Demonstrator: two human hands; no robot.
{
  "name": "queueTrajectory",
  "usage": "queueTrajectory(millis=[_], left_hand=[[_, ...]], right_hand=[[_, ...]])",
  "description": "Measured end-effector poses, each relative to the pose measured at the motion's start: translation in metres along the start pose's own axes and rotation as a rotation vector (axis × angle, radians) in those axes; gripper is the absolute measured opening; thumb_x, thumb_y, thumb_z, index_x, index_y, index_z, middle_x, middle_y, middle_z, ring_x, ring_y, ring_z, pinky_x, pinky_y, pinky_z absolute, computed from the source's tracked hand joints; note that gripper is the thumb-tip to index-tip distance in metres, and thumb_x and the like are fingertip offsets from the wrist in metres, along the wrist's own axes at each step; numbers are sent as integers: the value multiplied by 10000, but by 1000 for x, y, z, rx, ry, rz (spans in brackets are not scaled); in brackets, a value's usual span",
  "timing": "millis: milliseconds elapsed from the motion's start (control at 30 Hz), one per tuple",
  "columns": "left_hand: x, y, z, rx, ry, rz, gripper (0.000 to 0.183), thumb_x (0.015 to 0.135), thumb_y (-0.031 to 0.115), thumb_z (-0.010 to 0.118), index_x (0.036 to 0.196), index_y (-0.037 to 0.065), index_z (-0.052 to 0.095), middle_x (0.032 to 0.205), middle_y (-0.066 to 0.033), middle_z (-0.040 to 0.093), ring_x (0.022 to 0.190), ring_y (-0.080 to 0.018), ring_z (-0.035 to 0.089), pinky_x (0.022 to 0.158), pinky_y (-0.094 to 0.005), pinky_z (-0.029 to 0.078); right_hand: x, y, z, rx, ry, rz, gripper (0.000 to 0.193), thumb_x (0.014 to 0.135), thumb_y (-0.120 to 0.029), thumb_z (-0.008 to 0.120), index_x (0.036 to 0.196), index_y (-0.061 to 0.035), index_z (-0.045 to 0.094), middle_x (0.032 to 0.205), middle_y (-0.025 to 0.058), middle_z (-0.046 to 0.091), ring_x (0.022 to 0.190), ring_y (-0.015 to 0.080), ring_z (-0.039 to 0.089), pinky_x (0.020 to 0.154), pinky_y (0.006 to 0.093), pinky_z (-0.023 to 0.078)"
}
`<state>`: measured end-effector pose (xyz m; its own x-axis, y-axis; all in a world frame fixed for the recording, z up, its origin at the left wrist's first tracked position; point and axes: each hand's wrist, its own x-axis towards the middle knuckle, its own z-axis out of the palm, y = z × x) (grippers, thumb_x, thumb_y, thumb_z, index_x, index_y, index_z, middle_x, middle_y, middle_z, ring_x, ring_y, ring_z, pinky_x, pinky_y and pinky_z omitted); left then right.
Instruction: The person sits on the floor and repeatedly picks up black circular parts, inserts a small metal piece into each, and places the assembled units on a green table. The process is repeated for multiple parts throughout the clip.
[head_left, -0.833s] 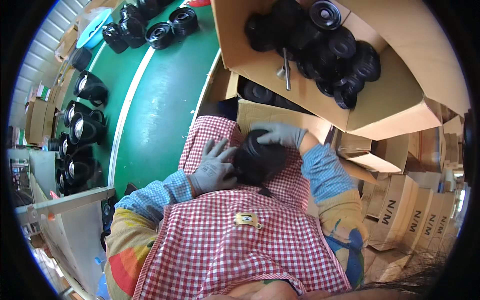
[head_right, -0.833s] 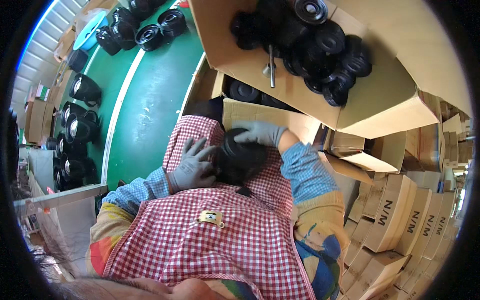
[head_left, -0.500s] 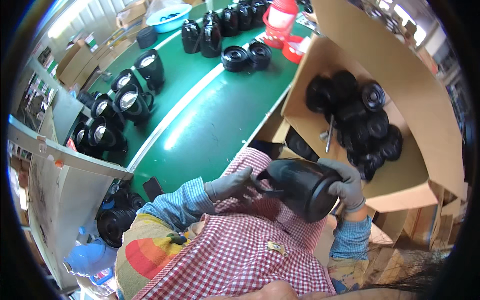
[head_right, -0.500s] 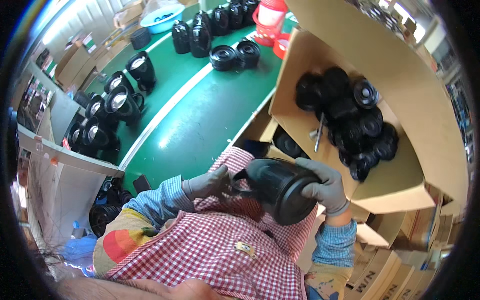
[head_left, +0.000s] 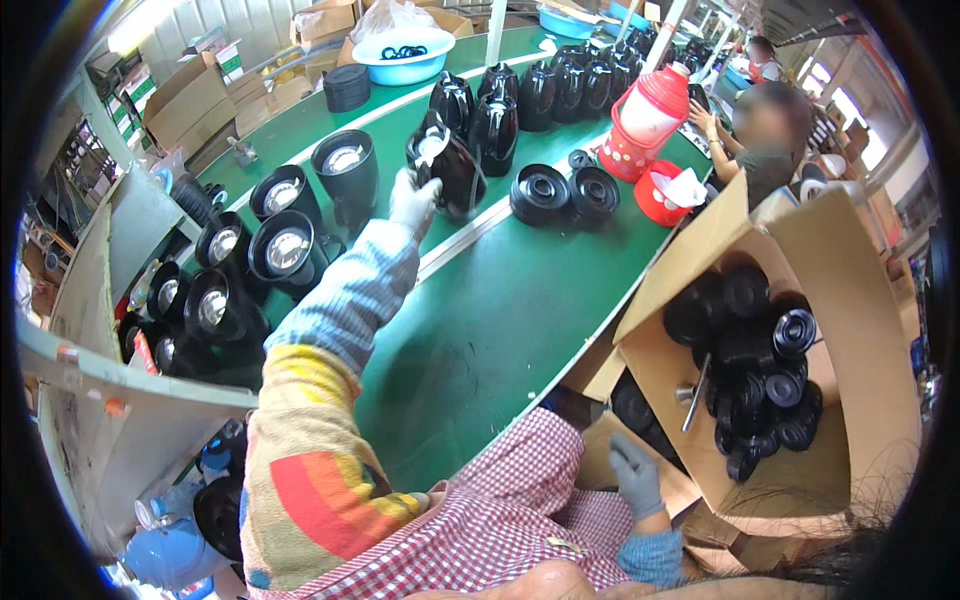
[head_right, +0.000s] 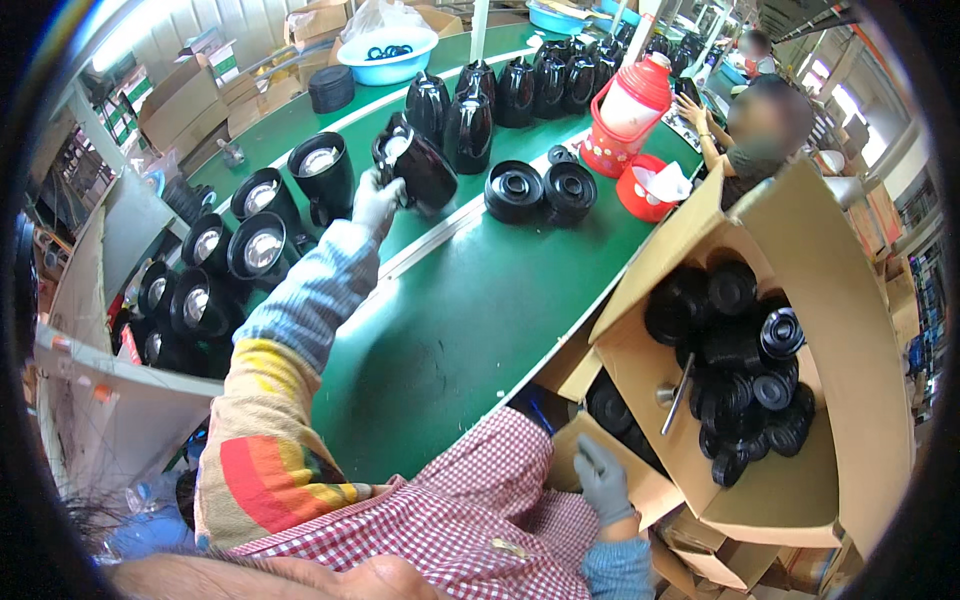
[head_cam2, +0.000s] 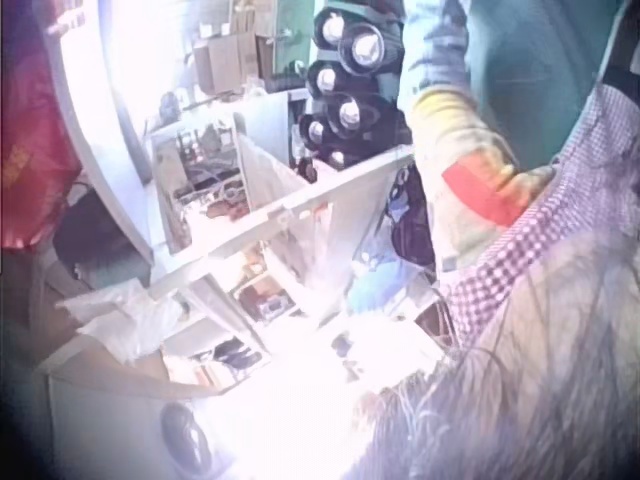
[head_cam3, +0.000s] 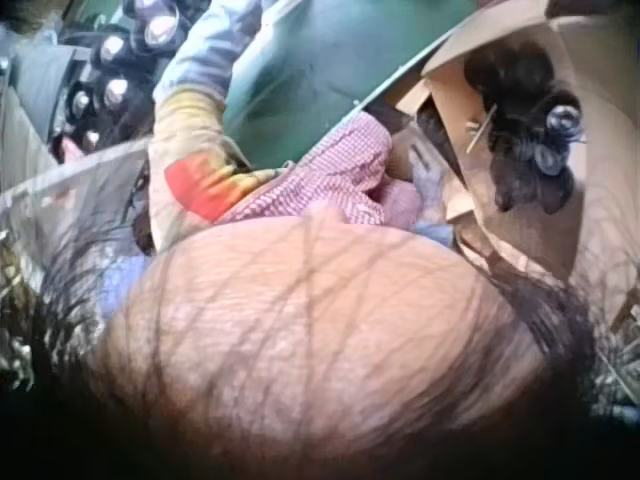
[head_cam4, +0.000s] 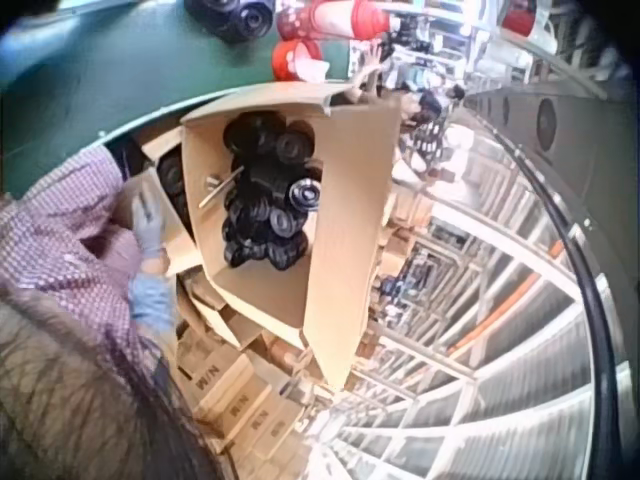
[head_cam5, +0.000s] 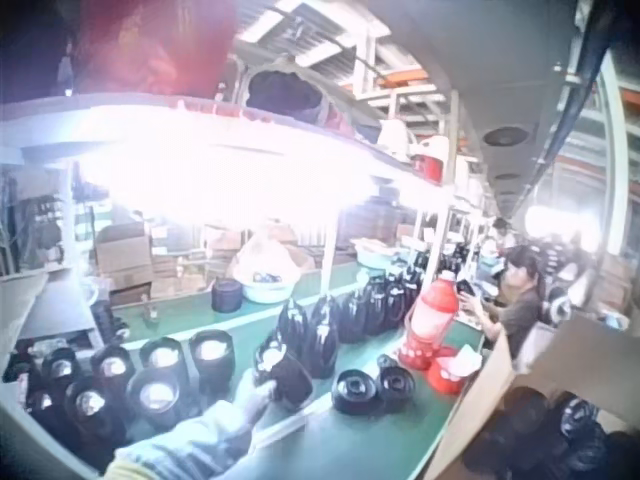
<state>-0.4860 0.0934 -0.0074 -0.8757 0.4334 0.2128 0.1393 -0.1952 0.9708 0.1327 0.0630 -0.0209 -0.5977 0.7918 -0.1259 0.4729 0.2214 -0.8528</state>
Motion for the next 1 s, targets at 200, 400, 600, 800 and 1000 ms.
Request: queueTrajectory(millis=[200,400,600,800,1000], left_hand=[[120,-30,19,447,247,-174,446,835,232,770,1173,33,560,1210,-181,574,1044,-368,642,907,-454,497],[110,2,18,912,91,22,588,878,388,744,1319,64,527,1361,-149,534,1204,-364,587,1002,-459,476],[58,59,-58,1577,230,312,675,729,424,806,1304,132,607,1441,-161,475,1427,-341,318,1193,-551,166],[56,33,-96,1585,121,303,521,793,204,689,1311,223,629,1357,-62,579,1306,-273,488,1133,-519,292],[-62,137,-65,1239,-227,720,365,672,158,780,1021,107,687,1292,-83,619,1244,-301,547,1083,-517,344]], right_hand=[[-27,12,-9,8,66,246,394,932,-126,665,1281,57,638,1227,206,694,1142,278,669,985,350,519],[-29,14,-6,49,56,300,416,952,-89,646,1338,55,597,1285,198,666,1171,256,651,986,337,519],[-35,25,0,97,25,393,433,959,-107,645,1357,53,584,1314,195,651,1185,249,639,988,338,516],[-42,23,5,100,54,230,394,964,-133,649,1316,42,624,1247,180,691,1154,240,656,983,336,516],[-80,13,-27,71,201,141,369,959,-147,673,1282,30,652,1239,149,701,1137,209,662,988,320,512]])
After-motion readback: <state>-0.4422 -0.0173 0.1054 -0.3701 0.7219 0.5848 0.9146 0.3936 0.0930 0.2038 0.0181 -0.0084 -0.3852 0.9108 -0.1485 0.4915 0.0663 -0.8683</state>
